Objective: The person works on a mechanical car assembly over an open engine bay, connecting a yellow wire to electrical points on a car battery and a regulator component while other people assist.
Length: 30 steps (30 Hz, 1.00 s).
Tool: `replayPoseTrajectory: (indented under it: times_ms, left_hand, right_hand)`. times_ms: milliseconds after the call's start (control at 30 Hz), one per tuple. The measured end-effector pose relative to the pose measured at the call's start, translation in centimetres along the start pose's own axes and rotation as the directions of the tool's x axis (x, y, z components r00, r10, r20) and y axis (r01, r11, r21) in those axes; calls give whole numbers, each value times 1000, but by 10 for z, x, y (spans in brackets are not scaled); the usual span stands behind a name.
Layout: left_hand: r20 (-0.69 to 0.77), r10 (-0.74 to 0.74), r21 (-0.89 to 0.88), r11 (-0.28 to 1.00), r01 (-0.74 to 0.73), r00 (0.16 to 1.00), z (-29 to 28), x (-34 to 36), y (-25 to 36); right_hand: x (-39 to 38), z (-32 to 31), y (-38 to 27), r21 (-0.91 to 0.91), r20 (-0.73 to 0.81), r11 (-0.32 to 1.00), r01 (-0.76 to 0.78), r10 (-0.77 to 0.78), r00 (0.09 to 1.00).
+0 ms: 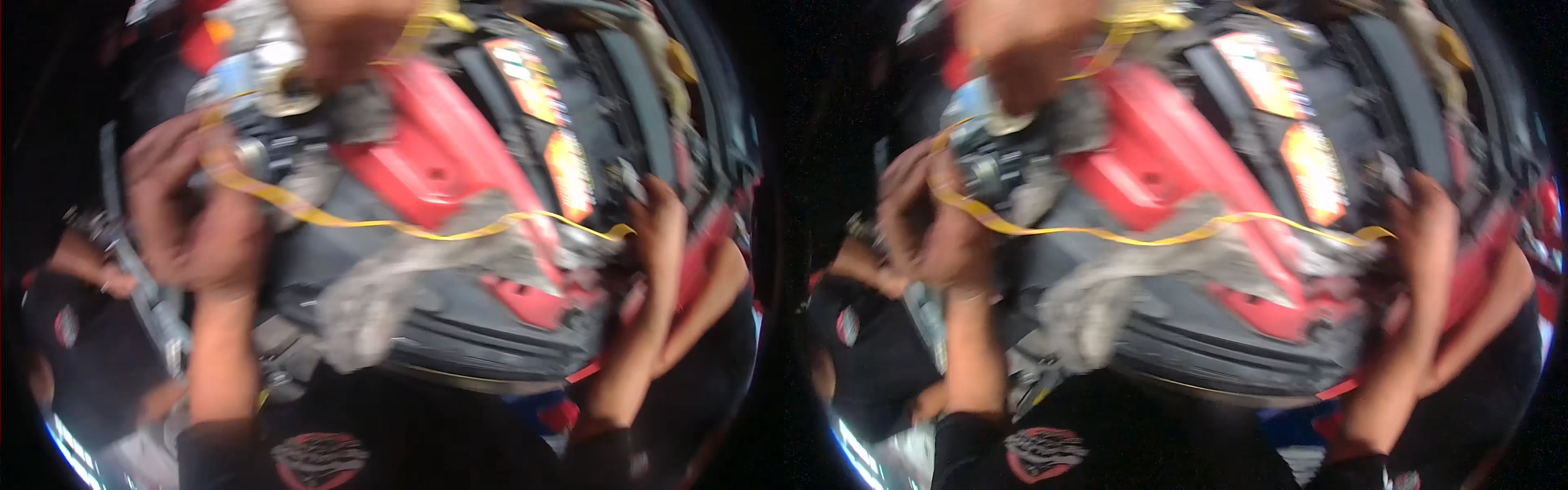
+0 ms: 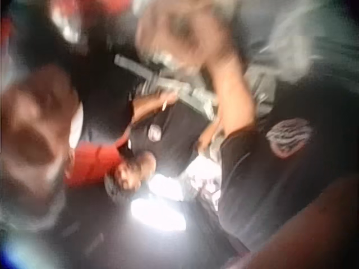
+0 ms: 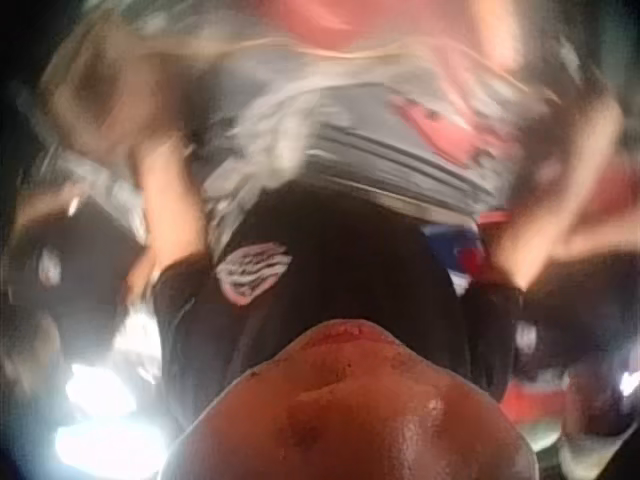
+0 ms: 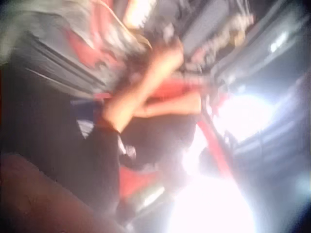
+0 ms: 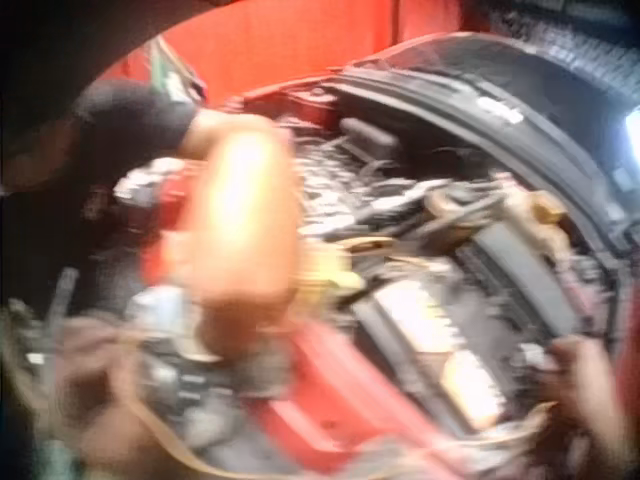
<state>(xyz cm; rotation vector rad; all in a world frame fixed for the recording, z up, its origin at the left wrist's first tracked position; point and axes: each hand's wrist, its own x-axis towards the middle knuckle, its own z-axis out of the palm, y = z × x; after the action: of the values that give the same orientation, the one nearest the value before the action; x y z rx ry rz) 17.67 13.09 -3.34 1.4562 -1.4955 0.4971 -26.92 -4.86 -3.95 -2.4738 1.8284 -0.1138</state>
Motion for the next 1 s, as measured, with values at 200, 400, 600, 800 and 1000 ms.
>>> replayPoseTrajectory:
  times_ms: [200,400,600,800,1000]
  left_hand:
    - [-113,96,-54,993,-102,989,18,13,-2]
    - [-65,123,0,992,-123,990,12,9,0]
    - [-44,119,-32,992,-120,992,17,14,-2]
    - [29,167,-20,986,-167,985,16,15,-2]
    - [19,146,-25,989,-145,989,17,14,-6]
  right_hand:
    - [-4,14,81,76,23,997,2,-3,1000]
    - [4,24,60,136,33,990,48,-53,998]
    - [2,7,46,78,36,996,47,-50,998]
    - [0,27,75,210,21,976,62,-68,997]
    - [4,26,82,190,0,978,87,-89,996]
